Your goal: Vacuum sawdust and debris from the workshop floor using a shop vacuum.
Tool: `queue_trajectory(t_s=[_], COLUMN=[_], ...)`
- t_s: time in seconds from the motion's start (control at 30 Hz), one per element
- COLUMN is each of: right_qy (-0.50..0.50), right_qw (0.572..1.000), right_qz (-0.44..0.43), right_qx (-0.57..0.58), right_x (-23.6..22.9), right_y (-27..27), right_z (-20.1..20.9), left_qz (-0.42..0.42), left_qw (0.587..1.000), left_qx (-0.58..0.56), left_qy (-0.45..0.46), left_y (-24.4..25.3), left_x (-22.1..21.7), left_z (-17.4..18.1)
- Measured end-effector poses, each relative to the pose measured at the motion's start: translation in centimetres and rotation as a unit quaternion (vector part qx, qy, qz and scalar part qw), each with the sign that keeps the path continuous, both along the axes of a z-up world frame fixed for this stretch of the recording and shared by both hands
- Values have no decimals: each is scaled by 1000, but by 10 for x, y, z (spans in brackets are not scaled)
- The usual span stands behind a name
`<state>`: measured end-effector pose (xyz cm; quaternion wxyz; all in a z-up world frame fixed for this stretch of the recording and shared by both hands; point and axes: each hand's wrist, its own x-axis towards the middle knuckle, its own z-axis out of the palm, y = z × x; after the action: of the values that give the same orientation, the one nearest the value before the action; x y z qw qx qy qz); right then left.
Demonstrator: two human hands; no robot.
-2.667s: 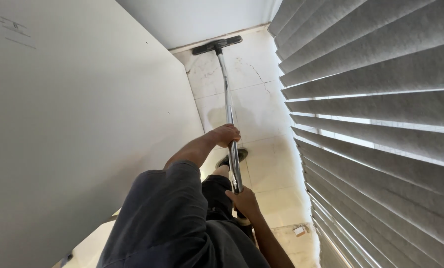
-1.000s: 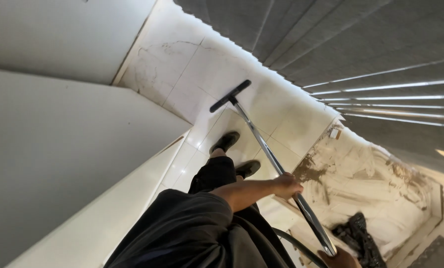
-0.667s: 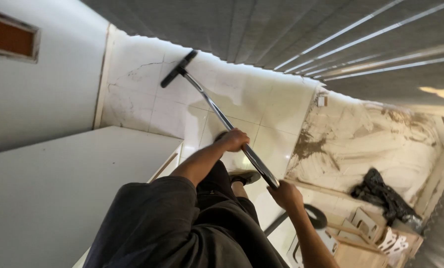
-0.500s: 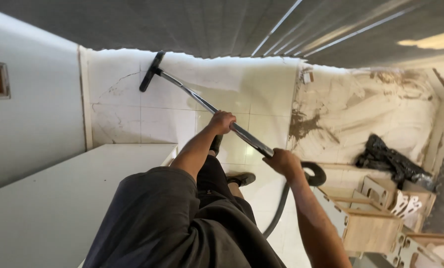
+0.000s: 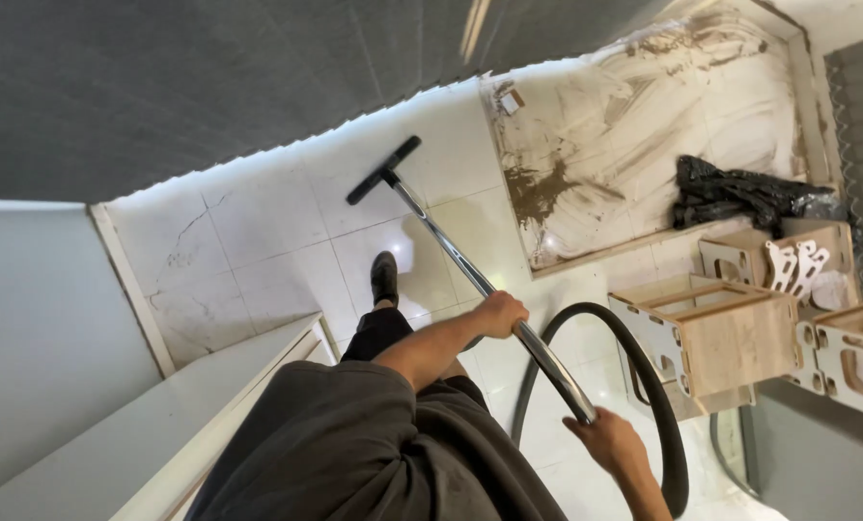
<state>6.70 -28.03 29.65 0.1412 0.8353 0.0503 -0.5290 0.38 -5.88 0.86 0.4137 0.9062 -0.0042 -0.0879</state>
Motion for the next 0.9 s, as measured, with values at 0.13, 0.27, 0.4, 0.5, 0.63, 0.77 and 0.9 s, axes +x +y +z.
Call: queue_trajectory(t_s=[0.13,0.27,0.4,0.5,0.63,0.77,0.9], right_qy=[7,-9,-21,-32,-41,-27,-20], right_qw=[997,989,975,964,962,961,958], right_qz=[-77,-148,-205,-227,-223,-220,-213], right_qx=[-16,3,86,136,150,165,188], right_x=[-44,-75,-64,-23,-15,-4,7], right_y=[-96,-78,16,118,147,168,166], right_z=[-4,-42,-88,-41,-94,-100,-84], left_qz=[-124,-219,-199,-191,-205,-209,-187], left_qw=[992,973,970,964,957,952,954], left_qx=[-22,42,103,132,175,189,187], left_qy=[24,53,96,128,105,122,142], left_y=[-73,-51,43,124,173,200,197], left_x=[10,29,57,96,109,116,125], left_z=[21,-1,-24,-31,-75,-64,-37])
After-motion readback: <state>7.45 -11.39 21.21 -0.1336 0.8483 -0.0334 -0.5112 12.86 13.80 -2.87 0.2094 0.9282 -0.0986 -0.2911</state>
